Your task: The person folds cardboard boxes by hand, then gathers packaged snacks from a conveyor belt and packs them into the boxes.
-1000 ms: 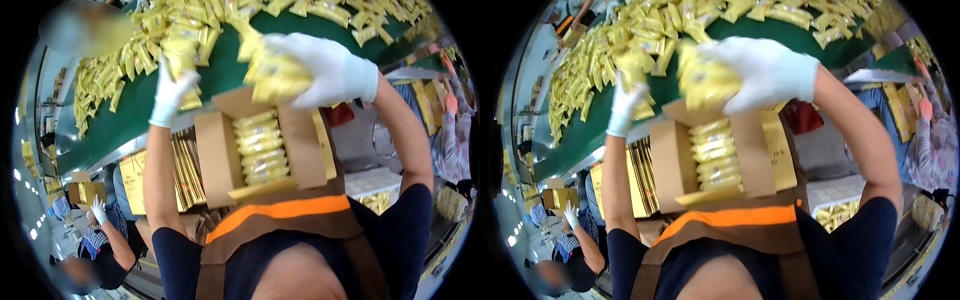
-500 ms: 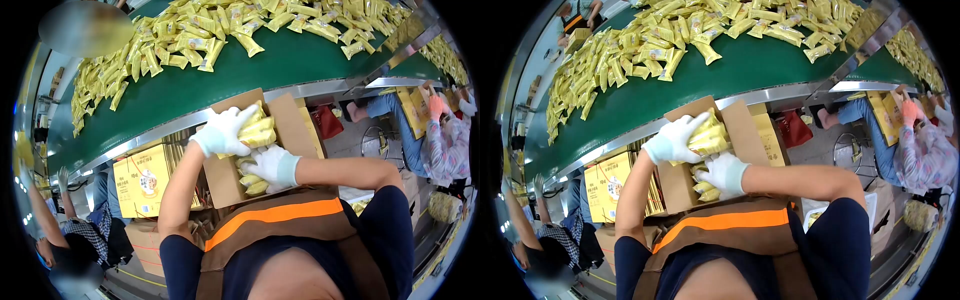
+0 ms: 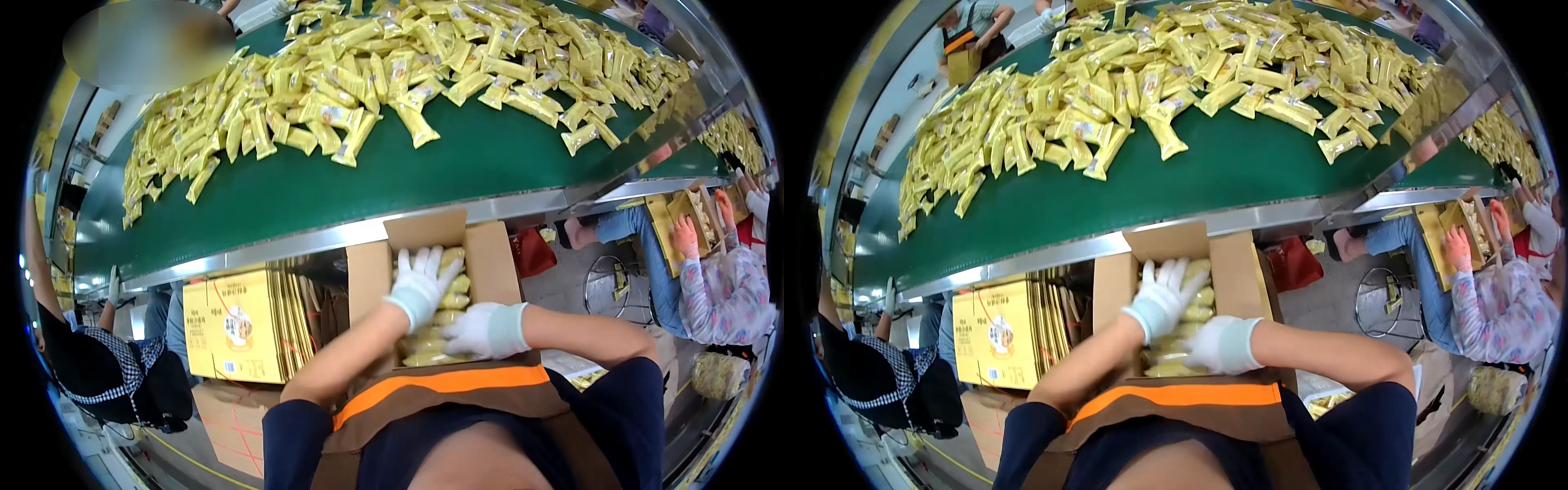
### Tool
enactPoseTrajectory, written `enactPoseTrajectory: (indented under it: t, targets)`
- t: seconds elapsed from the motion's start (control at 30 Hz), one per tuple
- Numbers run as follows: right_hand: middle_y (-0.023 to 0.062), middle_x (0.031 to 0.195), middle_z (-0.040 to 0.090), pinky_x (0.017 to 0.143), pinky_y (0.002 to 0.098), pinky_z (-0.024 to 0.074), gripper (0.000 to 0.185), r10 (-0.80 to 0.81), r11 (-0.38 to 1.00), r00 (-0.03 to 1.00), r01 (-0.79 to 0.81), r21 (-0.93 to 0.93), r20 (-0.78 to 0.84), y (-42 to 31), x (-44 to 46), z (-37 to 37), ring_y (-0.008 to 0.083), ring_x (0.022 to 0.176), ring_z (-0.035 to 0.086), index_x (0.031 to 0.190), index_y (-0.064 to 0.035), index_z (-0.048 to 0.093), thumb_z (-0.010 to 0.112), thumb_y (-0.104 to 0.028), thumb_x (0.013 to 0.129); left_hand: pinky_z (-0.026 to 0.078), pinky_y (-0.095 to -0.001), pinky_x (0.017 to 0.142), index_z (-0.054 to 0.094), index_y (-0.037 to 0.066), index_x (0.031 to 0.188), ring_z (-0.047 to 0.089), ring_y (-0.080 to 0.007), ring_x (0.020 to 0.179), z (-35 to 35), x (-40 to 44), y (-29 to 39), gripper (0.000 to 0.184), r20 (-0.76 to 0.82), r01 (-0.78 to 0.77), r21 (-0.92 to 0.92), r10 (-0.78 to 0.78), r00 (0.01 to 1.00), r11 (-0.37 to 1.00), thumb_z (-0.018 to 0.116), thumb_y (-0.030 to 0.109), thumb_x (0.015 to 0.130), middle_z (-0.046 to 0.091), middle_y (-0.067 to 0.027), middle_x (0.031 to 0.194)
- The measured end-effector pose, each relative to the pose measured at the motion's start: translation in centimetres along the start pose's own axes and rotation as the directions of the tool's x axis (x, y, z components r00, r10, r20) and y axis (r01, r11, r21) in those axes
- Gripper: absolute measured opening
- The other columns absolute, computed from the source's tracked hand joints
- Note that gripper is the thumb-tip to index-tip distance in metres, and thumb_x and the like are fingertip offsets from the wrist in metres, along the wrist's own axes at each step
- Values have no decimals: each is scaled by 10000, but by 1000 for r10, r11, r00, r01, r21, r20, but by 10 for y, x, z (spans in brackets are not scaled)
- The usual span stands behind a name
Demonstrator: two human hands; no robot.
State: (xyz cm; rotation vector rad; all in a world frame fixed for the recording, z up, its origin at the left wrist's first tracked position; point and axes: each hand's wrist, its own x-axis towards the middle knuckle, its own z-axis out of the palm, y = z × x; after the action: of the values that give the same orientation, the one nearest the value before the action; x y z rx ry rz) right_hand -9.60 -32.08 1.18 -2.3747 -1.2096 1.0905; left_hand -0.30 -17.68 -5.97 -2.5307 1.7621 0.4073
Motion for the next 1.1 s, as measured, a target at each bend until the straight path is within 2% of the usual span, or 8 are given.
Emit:
enactPoseTrajectory:
  t: [0.1, 0.17, 0.3, 0.47, 0.8, 0.87, 1.0, 1.1]
  targets:
    - [164, 989, 714, 850, 374, 527, 306, -29, 795, 916, 265, 546, -401, 36, -37, -54, 297, 943, 669, 1137, -80, 700, 666, -266, 897, 306, -638, 1073, 365, 111, 1484, 342, -401, 1386, -17, -7, -9, 730, 54, -187, 36, 185, 981, 982, 618, 158, 801, 343, -220, 1507]
    - [151, 1124, 681, 900, 372, 521, 324, 120, 946, 584, 177, 271, -802, 100, -38, -95, 279, 1014, 655, 1137, -70, 692, 704, -244, 865, 425, -486, 1043, 510, 84, 1361, 469, -335, 1311, -68, -7, -33, 571, -160, -380, -173, 355, 921, 909, 603, 126, 799, 467, -172, 1433]
    - [176, 1352, 564, 1002, 391, 474, 559, 580, 814, 244, -192, 548, -777, 267, -22, -185, 301, 1243, 553, 1332, -108, 581, 618, -395, 854, 503, -420, 896, 588, 58, 1262, 605, -345, 1028, -126, 42, -120, 470, -704, -44, -256, -155, 693, 966, 650, 24, 798, 645, -147, 1136]
    - [238, 1521, 334, 1088, 440, 404, 825, 812, 499, -38, -472, 727, -582, 313, 91, -271, 416, 1340, 431, 1499, -241, 386, 662, -508, 768, 501, -433, 873, 484, 120, 1377, 600, -342, 1059, -34, 111, -232, 579, -597, 398, -71, -359, 717, 915, 663, 166, 829, 573, -137, 1303]
    - [131, 1504, 383, 1078, 521, 383, 500, 183, 910, 648, -396, -122, -739, 249, 15, -122, 331, 1330, 460, 1293, -310, 585, 629, -171, 815, 460, -420, 954, 443, 9, 1422, 571, -386, 1081, -21, -10, -188, 627, -541, 162, -405, -379, 751, 900, 551, -7, 805, 586, -204, 1236]
    - [152, 1514, 375, 1100, 434, 379, 464, 71, 814, 451, -542, -210, -889, 218, -12, -105, 362, 1356, 419, 1240, -261, 628, 687, -139, 797, 411, -394, 1046, 370, -20, 1464, 541, -376, 1203, -19, -15, -177, 638, -579, 103, -524, -442, 686, 846, 533, 7, 848, 519, -231, 1362]
    - [172, 1379, 533, 1063, 396, 419, 427, 425, 810, -63, -418, 410, -903, 202, -62, -54, 349, 1285, 496, 1238, -112, 628, 694, -211, 828, 335, -373, 1124, 297, -48, 1497, 468, -299, 1328, -44, 4, -170, 637, -507, -62, -781, -573, 644, 621, 501, 3, 896, 425, -211, 1479]
    - [164, 1316, 569, 1027, 416, 431, 462, 503, 688, 14, -612, 391, -864, 202, -51, -23, 347, 1218, 533, 1242, -90, 599, 673, -308, 842, 417, -360, 1051, 343, 15, 1480, 535, -299, 1249, -87, 58, -156, 634, -525, -37, -421, -210, 824, 906, 551, 2, 881, 508, -194, 1385]
